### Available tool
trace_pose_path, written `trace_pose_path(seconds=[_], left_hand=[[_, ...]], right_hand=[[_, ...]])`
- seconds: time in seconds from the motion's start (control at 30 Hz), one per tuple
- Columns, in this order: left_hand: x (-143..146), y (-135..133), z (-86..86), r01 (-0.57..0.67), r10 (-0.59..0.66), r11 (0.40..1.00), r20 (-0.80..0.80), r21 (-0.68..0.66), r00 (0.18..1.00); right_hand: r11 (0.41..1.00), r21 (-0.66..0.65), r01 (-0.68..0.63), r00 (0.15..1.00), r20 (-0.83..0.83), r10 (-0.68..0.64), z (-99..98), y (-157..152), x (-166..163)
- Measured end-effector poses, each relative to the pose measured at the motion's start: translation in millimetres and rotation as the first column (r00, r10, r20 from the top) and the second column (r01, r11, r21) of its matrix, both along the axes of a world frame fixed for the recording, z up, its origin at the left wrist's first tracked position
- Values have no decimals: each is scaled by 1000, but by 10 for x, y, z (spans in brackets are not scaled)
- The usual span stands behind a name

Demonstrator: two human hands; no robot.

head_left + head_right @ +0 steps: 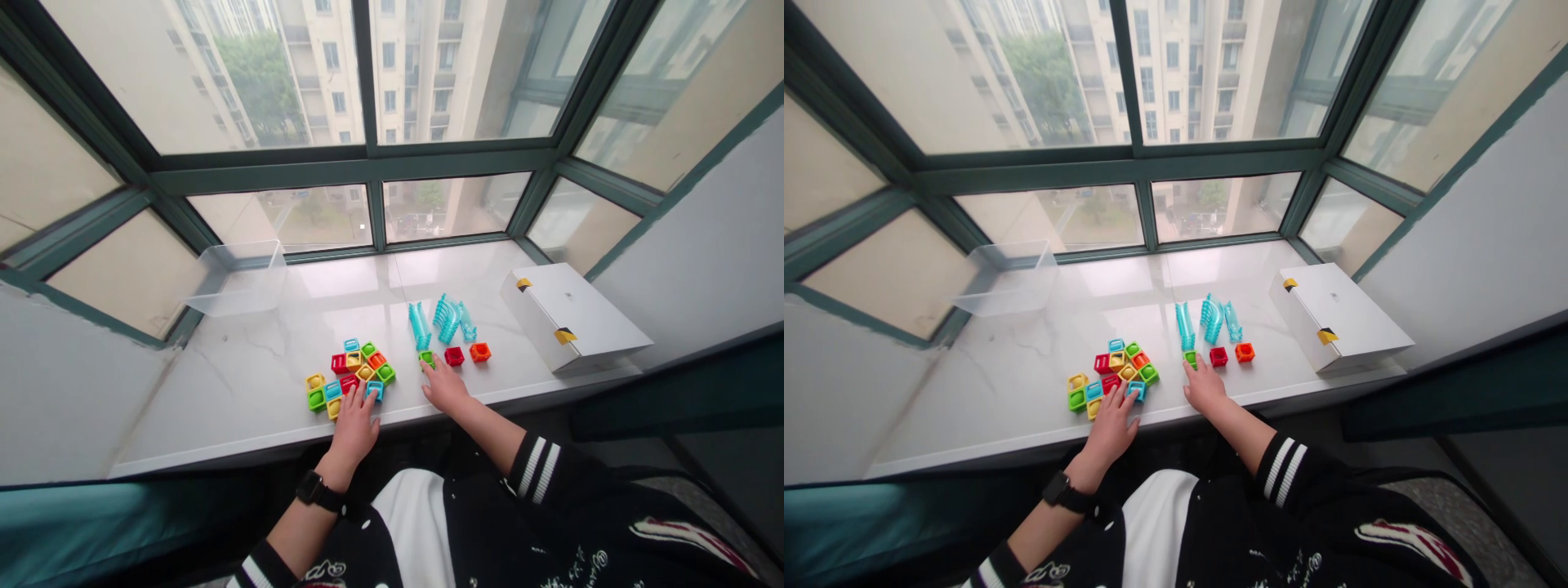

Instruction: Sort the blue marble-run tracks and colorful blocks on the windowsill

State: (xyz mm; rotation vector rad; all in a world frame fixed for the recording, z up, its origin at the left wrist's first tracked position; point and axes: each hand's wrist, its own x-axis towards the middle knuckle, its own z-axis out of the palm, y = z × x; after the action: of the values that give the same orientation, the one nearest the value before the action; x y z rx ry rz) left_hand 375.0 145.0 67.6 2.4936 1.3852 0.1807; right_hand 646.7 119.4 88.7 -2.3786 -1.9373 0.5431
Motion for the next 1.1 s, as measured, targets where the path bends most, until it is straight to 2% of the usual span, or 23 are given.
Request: trace_pose_path(seconds=[0.1,0.2,0.37,0.5,0.63,0.9,1.1], left_hand=[[5,-4,-6,-6,7,1000,6,-8,1000],[12,-6,-5,-7,7,1000,3,-3,1000],[19,3,10,-3,3,1000,-15,5,1000],[12,9,18,-1,1,1000,1,2,1000],[-8,7,20,1,-1,1000,23,4,1000],[-38,54,-57,31,-32,999,43,17,999],[52,101,-85,-15,15,1000,-7,8,1000]], right_hand=[[1000,9,3,1000,-6,-3,31,3,24],[996,87,-19,999,-30,22,97,-1,54],[950,263,-168,953,-205,225,200,-63,-30],[921,216,-323,860,-339,381,202,-79,-267],[892,164,-421,825,-339,451,150,1,-517],[897,108,-429,851,-287,441,23,153,-705],[882,102,-461,828,-308,468,-25,151,-704]])
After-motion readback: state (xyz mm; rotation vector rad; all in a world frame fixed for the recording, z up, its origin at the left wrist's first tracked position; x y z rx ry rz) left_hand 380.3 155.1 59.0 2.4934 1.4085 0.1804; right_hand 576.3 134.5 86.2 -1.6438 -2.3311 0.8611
